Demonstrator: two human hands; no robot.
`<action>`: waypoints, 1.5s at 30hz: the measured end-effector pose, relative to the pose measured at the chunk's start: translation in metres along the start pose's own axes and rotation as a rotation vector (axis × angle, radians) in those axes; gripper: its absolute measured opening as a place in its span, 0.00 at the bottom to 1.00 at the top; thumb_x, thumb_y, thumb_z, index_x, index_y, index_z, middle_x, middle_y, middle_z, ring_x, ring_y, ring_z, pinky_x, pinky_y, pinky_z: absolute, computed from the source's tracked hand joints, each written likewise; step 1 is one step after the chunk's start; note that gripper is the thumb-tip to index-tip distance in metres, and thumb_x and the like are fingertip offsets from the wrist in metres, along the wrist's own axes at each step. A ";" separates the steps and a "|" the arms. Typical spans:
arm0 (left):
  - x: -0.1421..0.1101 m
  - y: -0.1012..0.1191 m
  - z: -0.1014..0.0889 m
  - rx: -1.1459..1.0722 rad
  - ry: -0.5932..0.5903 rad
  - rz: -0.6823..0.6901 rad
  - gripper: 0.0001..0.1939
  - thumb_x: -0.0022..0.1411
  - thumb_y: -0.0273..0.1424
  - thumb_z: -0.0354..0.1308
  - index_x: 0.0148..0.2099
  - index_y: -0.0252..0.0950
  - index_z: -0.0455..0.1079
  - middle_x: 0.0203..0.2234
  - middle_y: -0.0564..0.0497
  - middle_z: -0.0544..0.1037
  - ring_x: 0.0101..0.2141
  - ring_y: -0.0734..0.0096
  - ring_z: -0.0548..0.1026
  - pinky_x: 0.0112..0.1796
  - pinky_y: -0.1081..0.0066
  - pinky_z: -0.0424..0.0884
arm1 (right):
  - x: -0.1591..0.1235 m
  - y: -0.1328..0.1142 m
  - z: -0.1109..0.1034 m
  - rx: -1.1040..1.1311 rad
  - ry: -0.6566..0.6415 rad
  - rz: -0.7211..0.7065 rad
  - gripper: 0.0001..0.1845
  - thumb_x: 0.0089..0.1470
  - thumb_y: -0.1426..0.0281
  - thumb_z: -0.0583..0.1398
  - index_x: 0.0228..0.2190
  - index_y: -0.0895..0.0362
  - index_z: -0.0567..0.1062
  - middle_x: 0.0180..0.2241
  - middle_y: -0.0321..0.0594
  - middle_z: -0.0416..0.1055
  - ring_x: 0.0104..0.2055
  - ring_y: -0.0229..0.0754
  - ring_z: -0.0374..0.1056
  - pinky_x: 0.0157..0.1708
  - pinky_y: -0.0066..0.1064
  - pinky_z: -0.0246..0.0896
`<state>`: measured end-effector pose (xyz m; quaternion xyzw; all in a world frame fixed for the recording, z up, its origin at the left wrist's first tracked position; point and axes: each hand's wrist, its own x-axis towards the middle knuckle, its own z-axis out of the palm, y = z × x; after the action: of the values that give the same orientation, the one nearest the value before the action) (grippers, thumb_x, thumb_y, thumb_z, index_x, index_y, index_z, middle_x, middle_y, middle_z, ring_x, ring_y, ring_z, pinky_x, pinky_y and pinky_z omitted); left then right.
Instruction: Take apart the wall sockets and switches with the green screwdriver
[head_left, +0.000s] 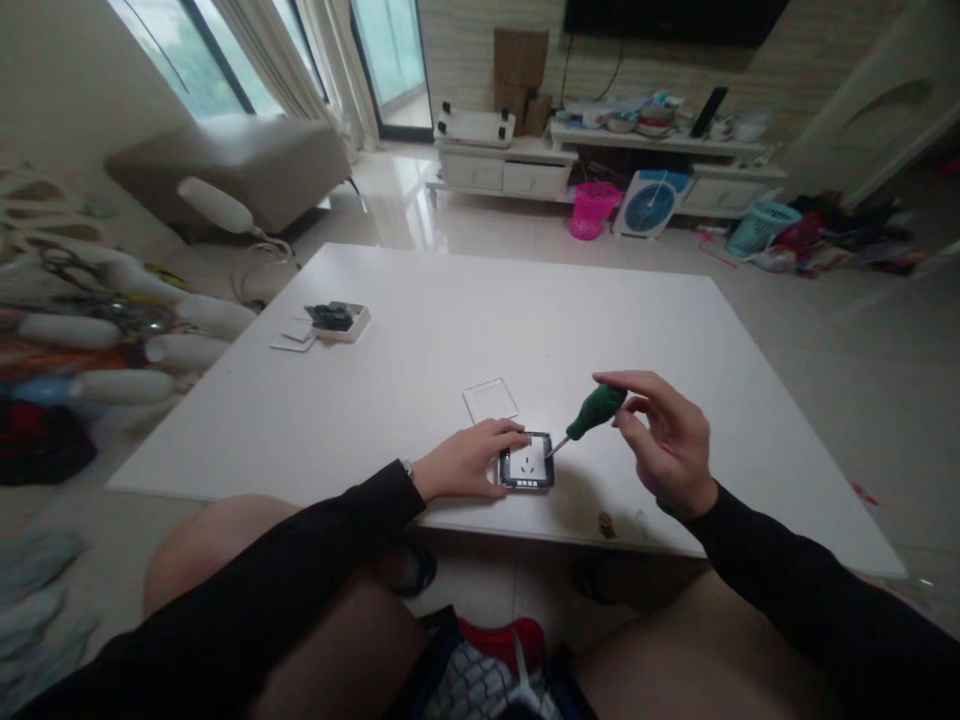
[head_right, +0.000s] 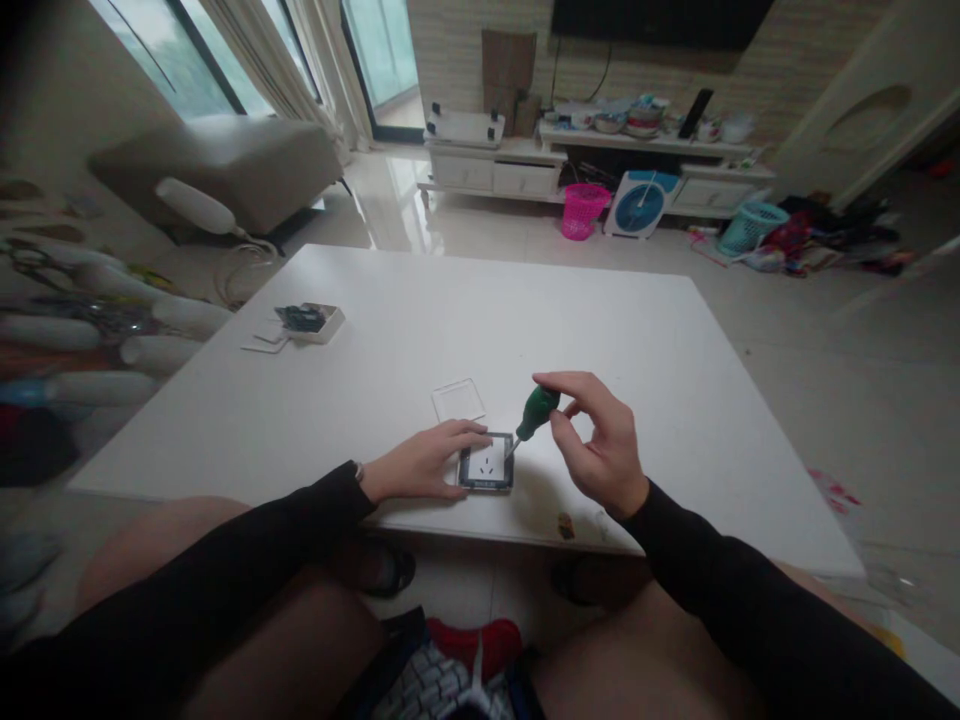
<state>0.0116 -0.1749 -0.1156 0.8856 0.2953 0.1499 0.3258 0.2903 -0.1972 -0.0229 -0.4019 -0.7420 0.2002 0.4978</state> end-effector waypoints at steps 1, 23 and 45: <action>0.000 0.000 0.001 0.006 -0.001 0.001 0.40 0.53 0.32 0.74 0.66 0.41 0.66 0.65 0.40 0.69 0.65 0.48 0.68 0.62 0.51 0.70 | 0.000 -0.001 0.000 -0.008 0.002 -0.009 0.21 0.62 0.74 0.62 0.55 0.46 0.78 0.49 0.42 0.77 0.46 0.46 0.75 0.32 0.36 0.73; 0.002 -0.003 0.007 0.033 0.039 0.063 0.35 0.56 0.33 0.69 0.65 0.39 0.66 0.62 0.39 0.70 0.61 0.49 0.70 0.61 0.51 0.70 | 0.001 0.000 0.005 0.019 -0.010 0.007 0.24 0.62 0.72 0.64 0.58 0.44 0.76 0.52 0.42 0.77 0.51 0.50 0.75 0.46 0.45 0.73; 0.002 0.000 0.005 0.070 0.010 0.047 0.35 0.56 0.33 0.69 0.65 0.37 0.66 0.62 0.38 0.70 0.62 0.48 0.69 0.62 0.51 0.69 | 0.000 -0.003 0.021 0.360 0.018 0.251 0.26 0.57 0.69 0.70 0.49 0.45 0.62 0.49 0.33 0.69 0.49 0.43 0.80 0.49 0.42 0.81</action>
<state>0.0158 -0.1765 -0.1192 0.9024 0.2809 0.1514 0.2896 0.2702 -0.1968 -0.0297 -0.3975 -0.6341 0.3864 0.5391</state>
